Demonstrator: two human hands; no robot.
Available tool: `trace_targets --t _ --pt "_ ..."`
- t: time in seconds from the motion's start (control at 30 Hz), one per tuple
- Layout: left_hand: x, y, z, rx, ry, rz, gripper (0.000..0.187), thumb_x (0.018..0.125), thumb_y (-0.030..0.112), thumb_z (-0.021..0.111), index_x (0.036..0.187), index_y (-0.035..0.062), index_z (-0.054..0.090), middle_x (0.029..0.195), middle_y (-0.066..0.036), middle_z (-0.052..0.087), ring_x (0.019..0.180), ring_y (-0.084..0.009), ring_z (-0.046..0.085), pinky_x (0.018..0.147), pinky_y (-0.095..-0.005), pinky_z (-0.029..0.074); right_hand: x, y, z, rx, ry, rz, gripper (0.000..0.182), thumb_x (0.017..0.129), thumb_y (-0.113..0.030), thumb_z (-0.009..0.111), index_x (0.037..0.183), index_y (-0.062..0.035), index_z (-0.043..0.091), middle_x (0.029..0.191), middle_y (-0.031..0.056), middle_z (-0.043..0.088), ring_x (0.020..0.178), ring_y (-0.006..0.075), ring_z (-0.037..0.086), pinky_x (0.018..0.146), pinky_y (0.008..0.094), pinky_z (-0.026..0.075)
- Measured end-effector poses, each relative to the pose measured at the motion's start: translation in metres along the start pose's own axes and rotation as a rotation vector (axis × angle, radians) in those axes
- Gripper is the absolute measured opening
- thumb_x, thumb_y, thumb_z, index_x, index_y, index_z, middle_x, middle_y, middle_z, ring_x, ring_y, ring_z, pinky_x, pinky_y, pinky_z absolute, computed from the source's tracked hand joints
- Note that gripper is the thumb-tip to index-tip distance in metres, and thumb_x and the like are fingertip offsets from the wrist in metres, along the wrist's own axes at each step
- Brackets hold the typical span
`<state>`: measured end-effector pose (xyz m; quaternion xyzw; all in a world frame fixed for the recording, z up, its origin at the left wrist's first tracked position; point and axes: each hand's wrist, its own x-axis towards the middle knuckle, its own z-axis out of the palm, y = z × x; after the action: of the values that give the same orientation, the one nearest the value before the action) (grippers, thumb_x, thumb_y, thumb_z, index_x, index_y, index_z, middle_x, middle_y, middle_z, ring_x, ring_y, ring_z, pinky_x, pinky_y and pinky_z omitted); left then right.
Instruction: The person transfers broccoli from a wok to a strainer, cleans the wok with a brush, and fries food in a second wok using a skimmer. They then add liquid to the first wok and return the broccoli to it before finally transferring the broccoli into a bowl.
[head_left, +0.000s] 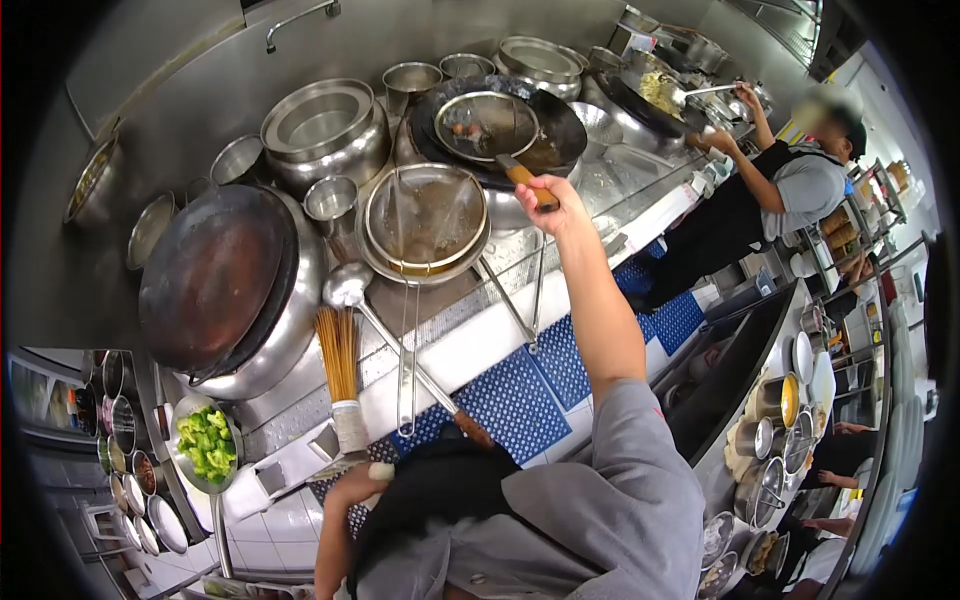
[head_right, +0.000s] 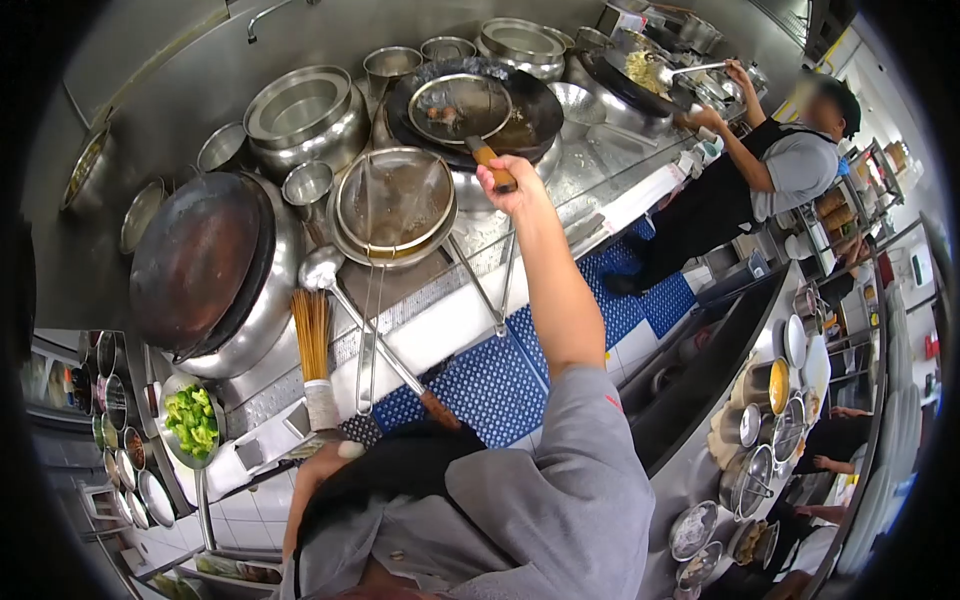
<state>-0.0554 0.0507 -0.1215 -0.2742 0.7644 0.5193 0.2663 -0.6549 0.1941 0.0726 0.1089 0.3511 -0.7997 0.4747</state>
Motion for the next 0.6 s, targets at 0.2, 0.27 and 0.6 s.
trace_targets --t 0.2,0.27,0.6 --pt "-0.094 0.049 -0.046 -0.362 -0.049 -0.005 0.045 0.063 0.022 0.079 0.101 0.0030 0.067 0.091 -0.007 0.069 0.084 -0.0162 0.064 0.076 -0.0300 0.052 -0.027 0.014 0.018 0.094 -0.027 -0.087 0.025 0.081 -0.001 0.056 0.101 0.0108 0.047 0.081 0.0154 0.058 0.061 0.0204 0.060 0.050 0.0259 0.055" --pt "-0.107 0.053 -0.056 -0.520 0.020 0.057 0.049 0.062 0.018 0.081 0.105 0.0008 0.064 0.091 -0.008 0.069 0.082 -0.0172 0.065 0.075 -0.0300 0.053 -0.042 0.026 0.031 -0.014 0.024 -0.145 0.024 0.082 -0.002 0.057 0.102 0.0091 0.048 0.081 0.0147 0.059 0.061 0.0194 0.060 0.051 0.0249 0.055" --pt "-0.049 0.232 -0.103 -1.556 -0.484 0.633 0.083 0.091 0.072 0.032 0.131 0.0030 0.053 0.137 -0.036 0.045 0.126 -0.0496 0.046 0.109 -0.0557 0.034 -0.174 0.186 0.016 -0.107 -0.101 -0.138 0.032 0.084 -0.010 0.061 0.112 0.0006 0.050 0.082 0.0123 0.063 0.058 0.0176 0.059 0.045 0.0271 0.050"
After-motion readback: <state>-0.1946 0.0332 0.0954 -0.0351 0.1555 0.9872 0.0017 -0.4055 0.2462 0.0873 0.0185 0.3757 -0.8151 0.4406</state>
